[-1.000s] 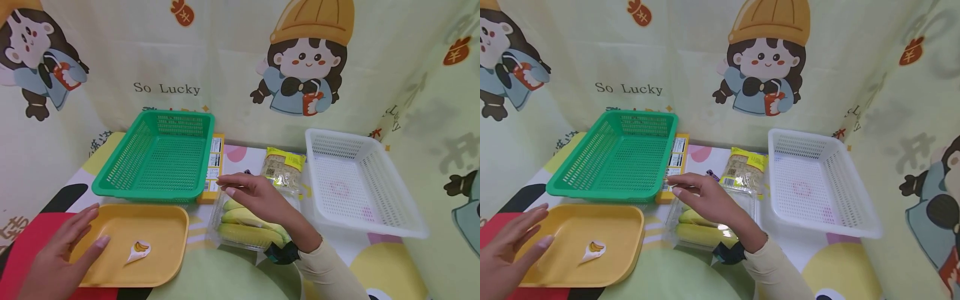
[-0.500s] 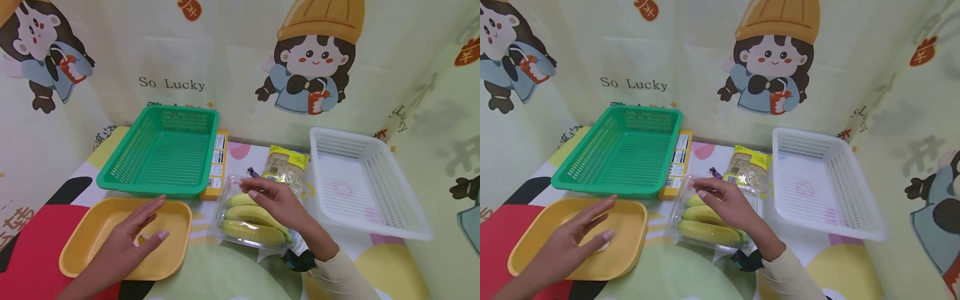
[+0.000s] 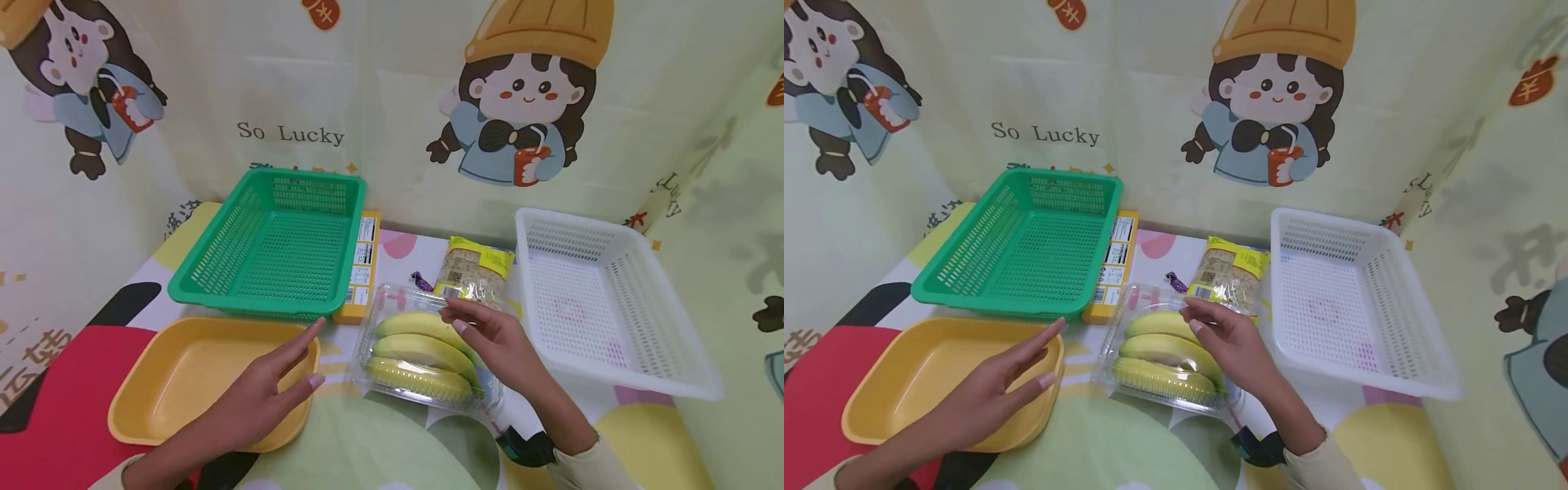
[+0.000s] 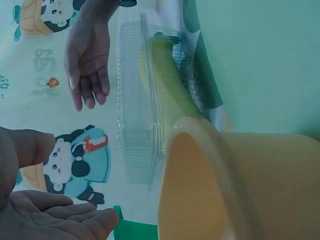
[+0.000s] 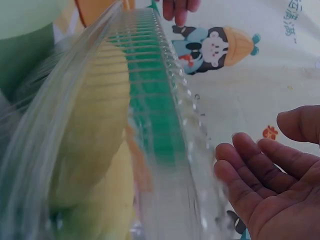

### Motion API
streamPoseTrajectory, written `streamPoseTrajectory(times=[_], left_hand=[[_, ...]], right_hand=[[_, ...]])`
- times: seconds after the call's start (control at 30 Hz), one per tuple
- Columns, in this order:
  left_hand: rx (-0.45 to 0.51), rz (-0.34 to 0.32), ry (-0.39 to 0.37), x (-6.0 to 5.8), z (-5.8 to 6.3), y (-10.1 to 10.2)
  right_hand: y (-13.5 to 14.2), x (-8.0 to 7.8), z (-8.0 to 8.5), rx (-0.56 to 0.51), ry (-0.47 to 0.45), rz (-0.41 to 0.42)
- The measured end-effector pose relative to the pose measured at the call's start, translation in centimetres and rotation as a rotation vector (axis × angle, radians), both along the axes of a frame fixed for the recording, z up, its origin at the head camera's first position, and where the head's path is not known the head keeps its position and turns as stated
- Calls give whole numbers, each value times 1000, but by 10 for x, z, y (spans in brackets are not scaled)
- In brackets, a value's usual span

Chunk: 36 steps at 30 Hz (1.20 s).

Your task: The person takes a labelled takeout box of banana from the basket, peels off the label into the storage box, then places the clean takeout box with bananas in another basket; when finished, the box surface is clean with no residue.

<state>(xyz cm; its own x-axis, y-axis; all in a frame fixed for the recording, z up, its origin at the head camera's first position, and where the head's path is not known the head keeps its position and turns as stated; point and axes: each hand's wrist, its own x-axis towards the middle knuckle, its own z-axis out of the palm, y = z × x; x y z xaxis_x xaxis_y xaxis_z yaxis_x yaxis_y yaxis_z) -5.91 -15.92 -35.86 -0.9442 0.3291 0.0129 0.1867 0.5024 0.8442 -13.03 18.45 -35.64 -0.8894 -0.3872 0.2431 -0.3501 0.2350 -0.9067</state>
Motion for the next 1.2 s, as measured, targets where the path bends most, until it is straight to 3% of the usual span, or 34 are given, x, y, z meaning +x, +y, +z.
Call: streamPoseTrajectory(times=[0.3, 0.5, 0.73, 1.03, 1.2], left_hand=[[53, -68, 6, -14, -9, 14], [78, -75, 1, -18, -13, 23], [48, -56, -79, -21, -17, 37], [76, -71, -16, -28, -24, 45], [55, -78, -16, -32, -28, 49]], right_hand=[[24, 14, -1, 46, 64, -107], [36, 24, -5, 39, 69, -152], [57, 30, -14, 71, 31, -162], [61, 36, -34, 186, 36, -59], [60, 38, -43, 200, 13, -66]])
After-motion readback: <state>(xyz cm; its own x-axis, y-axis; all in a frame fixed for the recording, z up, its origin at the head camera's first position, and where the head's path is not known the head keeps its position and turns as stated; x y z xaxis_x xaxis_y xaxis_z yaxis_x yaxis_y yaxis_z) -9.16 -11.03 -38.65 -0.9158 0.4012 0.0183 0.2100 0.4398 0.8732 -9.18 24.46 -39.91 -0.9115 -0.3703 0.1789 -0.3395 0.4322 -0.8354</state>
